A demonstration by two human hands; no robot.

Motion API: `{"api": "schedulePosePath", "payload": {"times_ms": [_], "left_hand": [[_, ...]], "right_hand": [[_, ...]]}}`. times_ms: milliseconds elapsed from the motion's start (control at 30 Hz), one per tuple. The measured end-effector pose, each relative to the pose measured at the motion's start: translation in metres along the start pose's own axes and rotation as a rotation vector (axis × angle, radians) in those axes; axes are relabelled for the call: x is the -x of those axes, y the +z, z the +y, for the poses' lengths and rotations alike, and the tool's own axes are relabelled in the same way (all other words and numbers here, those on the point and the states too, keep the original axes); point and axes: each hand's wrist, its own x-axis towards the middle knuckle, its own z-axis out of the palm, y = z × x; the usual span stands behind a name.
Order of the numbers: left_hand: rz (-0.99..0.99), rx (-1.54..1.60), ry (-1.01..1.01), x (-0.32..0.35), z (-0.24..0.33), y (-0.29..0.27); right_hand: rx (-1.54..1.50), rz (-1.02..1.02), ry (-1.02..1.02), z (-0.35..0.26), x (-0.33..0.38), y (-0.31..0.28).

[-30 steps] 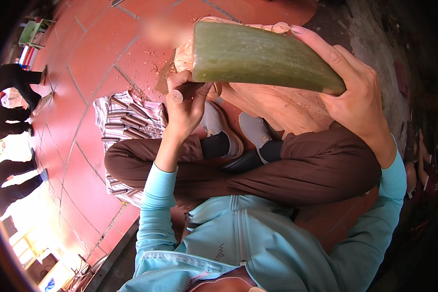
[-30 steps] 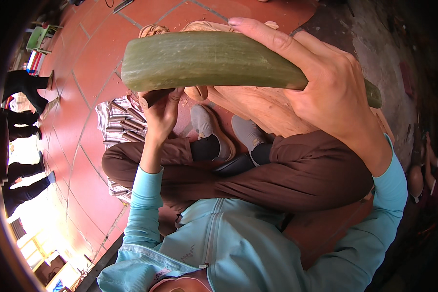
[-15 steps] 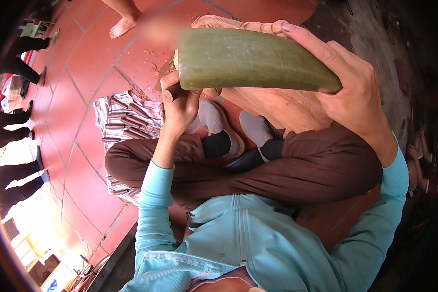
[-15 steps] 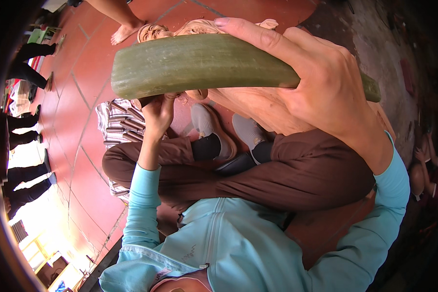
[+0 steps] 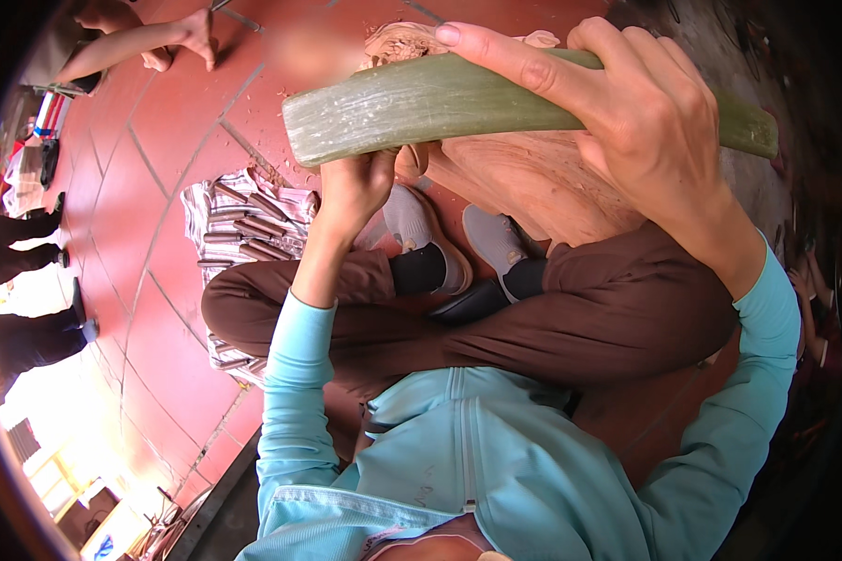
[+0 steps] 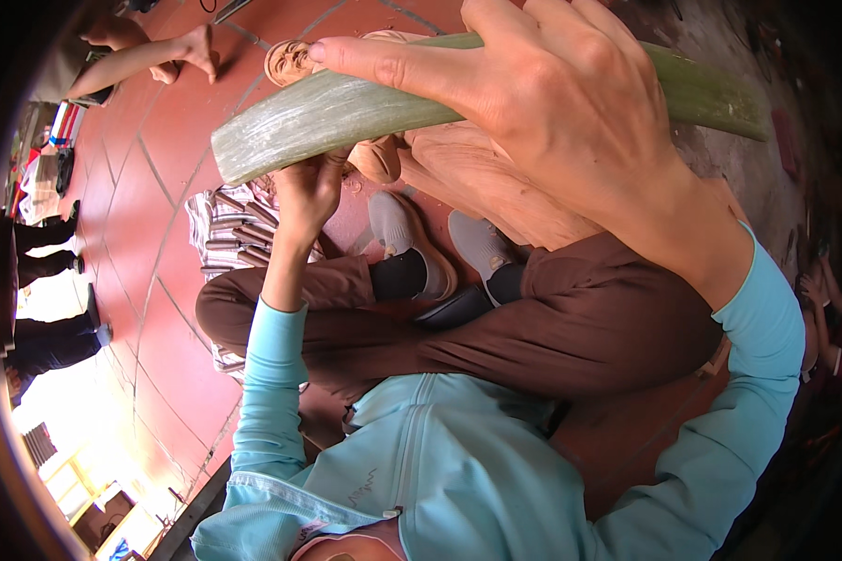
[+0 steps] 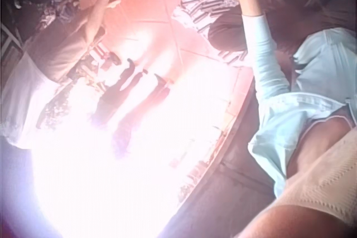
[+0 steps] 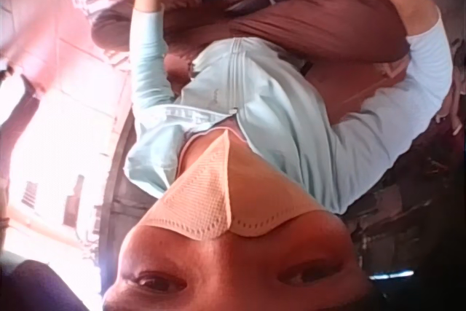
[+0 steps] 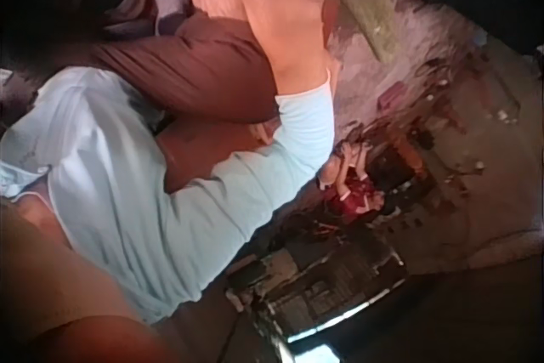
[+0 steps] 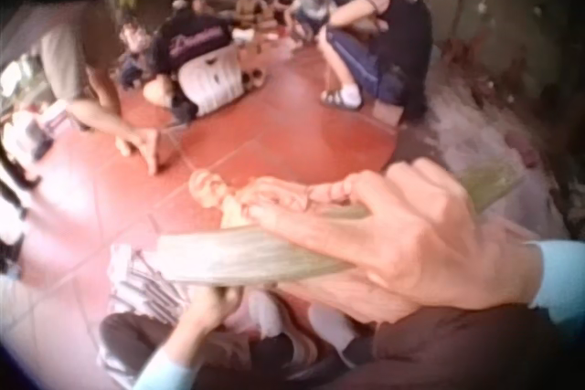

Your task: The person carves a wooden statue of a standing figure using a chisel and a wooden mallet. They strike the chisel repeatedly to shape the wood, focusing on the torso and legs of the figure. The person occasionally pauses to select different chisels from a striped cloth nearby.

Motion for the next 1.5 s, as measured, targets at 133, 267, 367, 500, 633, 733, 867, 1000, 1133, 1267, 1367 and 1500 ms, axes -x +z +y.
{"api": "schedulePosePath", "payload": {"times_ms": [133, 267, 367, 500, 633, 733, 867, 1000, 1133, 1267, 1367, 1500], "left_hand": [[-0.016, -0.085, 0.053, -0.003, 0.003, 0.000], [-0.077, -0.241, 0.182, -0.019, 0.043, 0.002], [-0.149, -0.244, 0.156, -0.025, 0.041, 0.007], [-0.216, -0.103, 0.152, -0.027, 0.060, 0.020], [-0.468, -0.341, 0.424, -0.007, 0.080, 0.028], [-0.505, -0.151, 0.454, 0.008, 0.065, 0.019], [-0.166, 0.276, 0.134, 0.001, 0.048, -0.003], [-0.104, 0.297, 0.157, -0.004, 0.024, -0.006], [-0.039, 0.333, 0.147, -0.001, 0.029, -0.002], [-0.012, 0.225, 0.231, 0.006, 0.027, -0.001], [0.025, 0.130, 0.286, 0.009, 0.022, 0.001], [-0.018, -0.149, 0.261, 0.025, -0.002, -0.007]], "right_hand": [[-0.117, 0.018, 0.000, 0.002, -0.003, -0.002], [0.080, -0.224, -0.077, 0.010, -0.006, -0.035], [0.040, -0.041, 0.036, 0.009, 0.012, -0.011], [0.157, -0.336, 0.048, 0.005, 0.004, -0.039], [-0.078, -0.266, 0.159, 0.007, 0.006, -0.038], [-0.157, -0.185, 0.213, 0.014, 0.019, -0.029], [-0.195, -0.180, 0.292, 0.008, 0.018, -0.034], [-0.215, -0.157, 0.283, 0.004, 0.012, -0.034], [-0.262, -0.253, 0.253, 0.010, 0.016, -0.036], [-0.274, -0.228, 0.228, 0.007, 0.010, -0.037], [-0.241, -0.185, 0.208, 0.004, 0.011, -0.032], [-0.230, -0.029, 0.138, 0.000, 0.013, -0.013]]}}
